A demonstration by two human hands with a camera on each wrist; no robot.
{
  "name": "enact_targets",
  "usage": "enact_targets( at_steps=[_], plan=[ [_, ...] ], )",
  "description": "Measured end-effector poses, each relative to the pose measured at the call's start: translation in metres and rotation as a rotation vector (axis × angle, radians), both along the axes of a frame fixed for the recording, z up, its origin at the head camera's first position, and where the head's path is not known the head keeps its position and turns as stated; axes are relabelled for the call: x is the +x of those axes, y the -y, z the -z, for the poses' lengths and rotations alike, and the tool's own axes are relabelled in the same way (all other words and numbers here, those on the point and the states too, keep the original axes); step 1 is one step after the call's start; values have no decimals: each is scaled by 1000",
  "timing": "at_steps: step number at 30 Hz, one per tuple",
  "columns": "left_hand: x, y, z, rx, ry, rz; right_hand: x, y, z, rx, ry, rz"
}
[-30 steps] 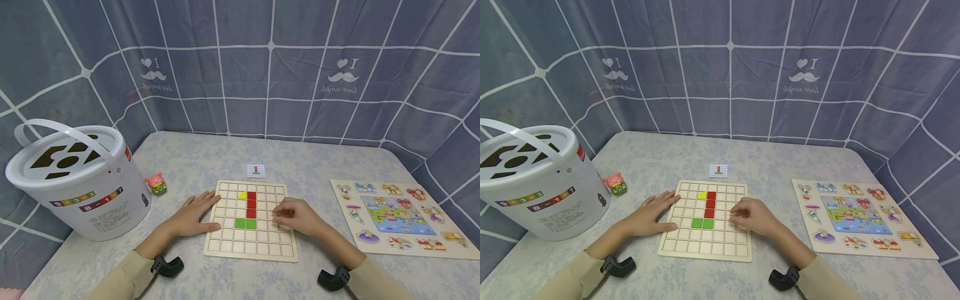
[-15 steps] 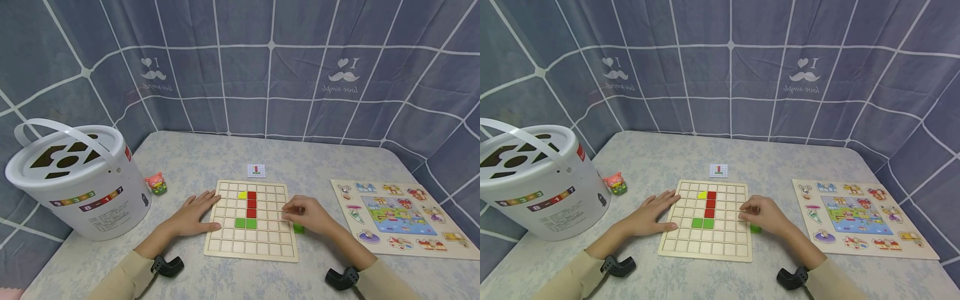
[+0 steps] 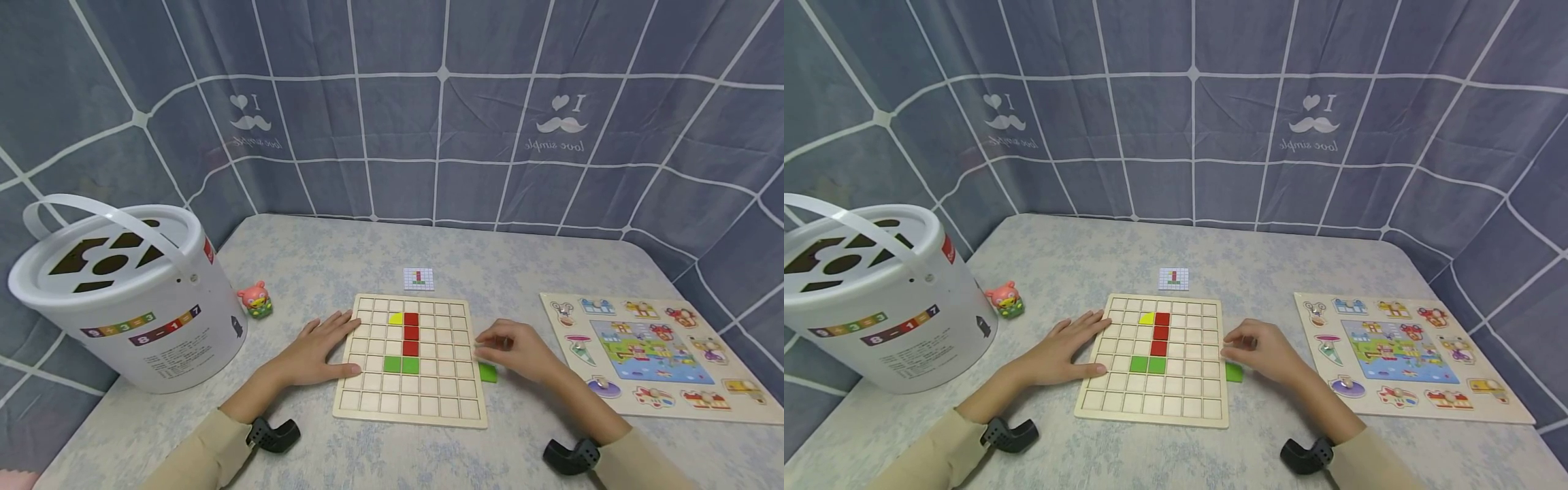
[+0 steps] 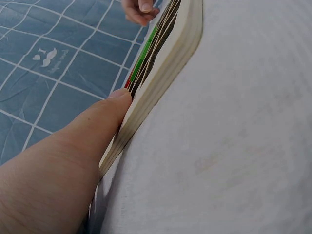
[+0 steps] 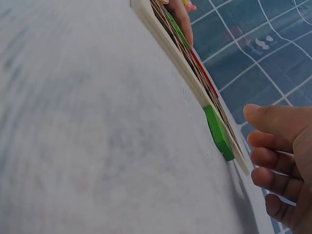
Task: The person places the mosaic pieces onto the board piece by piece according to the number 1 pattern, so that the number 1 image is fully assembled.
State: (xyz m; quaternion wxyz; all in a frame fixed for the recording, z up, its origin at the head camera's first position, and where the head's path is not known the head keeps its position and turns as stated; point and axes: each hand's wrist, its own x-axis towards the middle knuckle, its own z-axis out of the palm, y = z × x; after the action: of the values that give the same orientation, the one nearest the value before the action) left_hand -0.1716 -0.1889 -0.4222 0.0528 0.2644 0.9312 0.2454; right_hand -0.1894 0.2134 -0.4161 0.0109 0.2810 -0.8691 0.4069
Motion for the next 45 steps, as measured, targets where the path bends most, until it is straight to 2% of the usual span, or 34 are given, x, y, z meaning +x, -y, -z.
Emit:
enact_targets(
  at_steps=[10,16,26,45],
  plan=[
    [0,0,1,-1,-5,-1,2,-8,4,-8,51,0],
    [0,0,0,-2,0,-2,0,-13,9,-29,104,-64],
    [1,0,-1,4,6,-5,0,-16,10,-54,96,-177],
    [0,0,0,7,1,-3,1,-16,9,-45,100,-221]
  ],
)
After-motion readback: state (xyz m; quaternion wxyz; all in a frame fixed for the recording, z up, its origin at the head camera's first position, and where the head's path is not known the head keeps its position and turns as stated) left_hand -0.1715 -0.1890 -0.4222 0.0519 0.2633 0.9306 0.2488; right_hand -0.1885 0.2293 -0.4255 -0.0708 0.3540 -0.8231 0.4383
